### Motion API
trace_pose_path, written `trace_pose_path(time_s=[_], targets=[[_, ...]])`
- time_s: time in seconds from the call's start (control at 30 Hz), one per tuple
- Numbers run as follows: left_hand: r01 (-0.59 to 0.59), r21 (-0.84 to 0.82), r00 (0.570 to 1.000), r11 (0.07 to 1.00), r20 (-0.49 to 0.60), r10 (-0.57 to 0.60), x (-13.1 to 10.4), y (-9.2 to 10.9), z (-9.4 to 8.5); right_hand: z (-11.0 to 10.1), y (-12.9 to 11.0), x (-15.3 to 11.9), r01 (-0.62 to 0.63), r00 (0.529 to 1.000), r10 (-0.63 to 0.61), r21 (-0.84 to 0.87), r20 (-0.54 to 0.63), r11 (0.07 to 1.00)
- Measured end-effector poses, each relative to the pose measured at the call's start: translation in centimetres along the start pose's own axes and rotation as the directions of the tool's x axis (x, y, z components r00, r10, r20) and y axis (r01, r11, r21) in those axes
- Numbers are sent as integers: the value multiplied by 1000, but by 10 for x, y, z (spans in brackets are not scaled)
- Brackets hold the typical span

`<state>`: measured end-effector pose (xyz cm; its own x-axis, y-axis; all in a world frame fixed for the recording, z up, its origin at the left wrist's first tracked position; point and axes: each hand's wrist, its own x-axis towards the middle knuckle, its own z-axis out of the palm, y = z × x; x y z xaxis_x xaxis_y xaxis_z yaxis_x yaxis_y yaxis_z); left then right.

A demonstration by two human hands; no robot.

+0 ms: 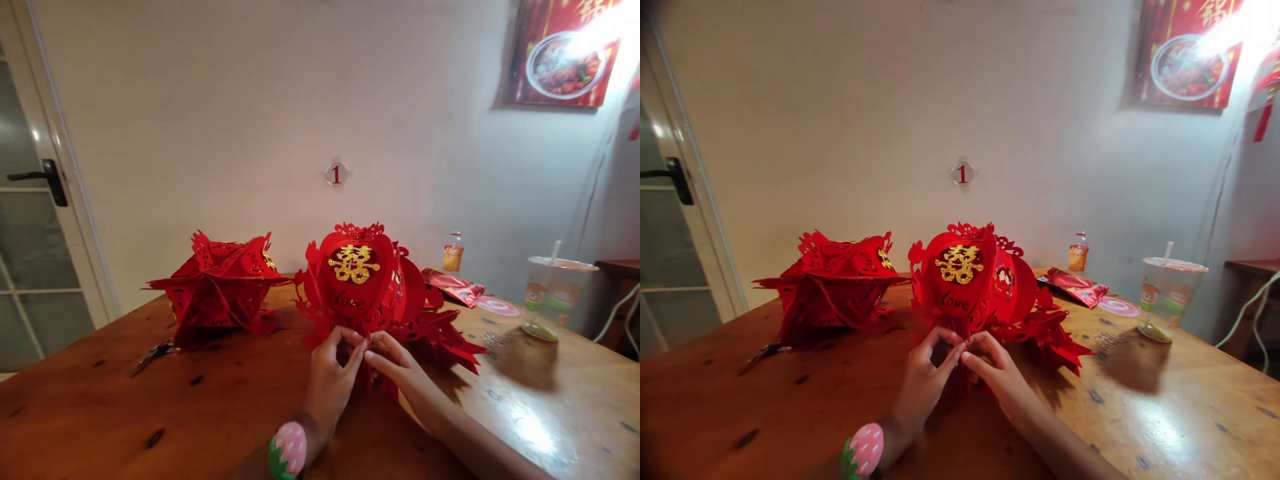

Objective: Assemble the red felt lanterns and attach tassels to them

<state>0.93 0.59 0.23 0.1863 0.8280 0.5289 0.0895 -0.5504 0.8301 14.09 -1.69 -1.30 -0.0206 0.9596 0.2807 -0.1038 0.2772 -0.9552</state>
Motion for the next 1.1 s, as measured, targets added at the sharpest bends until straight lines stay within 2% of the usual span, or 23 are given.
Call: trace_pose_path(time_s=[0.17,0.27,0.37,0.47,0.53,0.63,0.7,0.77,0.83,0.9,0.93,1.0,1.1], targets=[[8,-28,999,1000,-35,-8,-1,-1,1,0,-4,-2,58,997,-49,-132,67,990],[10,-30,998,1000,-57,-11,-1,-2,1,-4,-12,0,61,998,-63,-183,-5,981],[13,-31,999,999,-50,-15,0,-2,1,-9,-16,2,129,987,-151,-275,-62,953],[-15,-23,999,1000,-36,14,0,-1,1,-13,-18,3,247,960,-280,-419,-18,874],[-67,15,998,998,9,67,-3,1,2,-15,-20,1,338,926,-374,-540,47,770],[-126,86,987,988,107,117,-9,3,5,-24,-27,-1,459,834,-541,-677,105,576],[-145,136,984,980,128,127,-13,4,7,-37,-36,0,466,727,-686,-737,4,490],[-190,192,974,963,162,159,-16,4,8,-59,-44,7,379,576,-796,-802,-186,461],[-263,240,949,934,242,205,-19,4,8,-87,-50,17,228,447,-839,-867,-310,443],[-326,275,918,904,321,233,-21,5,7,-116,-50,28,82,391,-846,-902,-363,425],[-347,290,906,892,348,240,-22,5,7,-129,-48,33,22,397,-835,-906,-381,423],[-372,314,893,874,378,245,-23,5,7,-149,-41,40,-69,455,-774,-884,-440,462],[-388,322,884,864,394,250,-22,5,7,-160,-34,44,-84,538,-662,-814,-522,574]])
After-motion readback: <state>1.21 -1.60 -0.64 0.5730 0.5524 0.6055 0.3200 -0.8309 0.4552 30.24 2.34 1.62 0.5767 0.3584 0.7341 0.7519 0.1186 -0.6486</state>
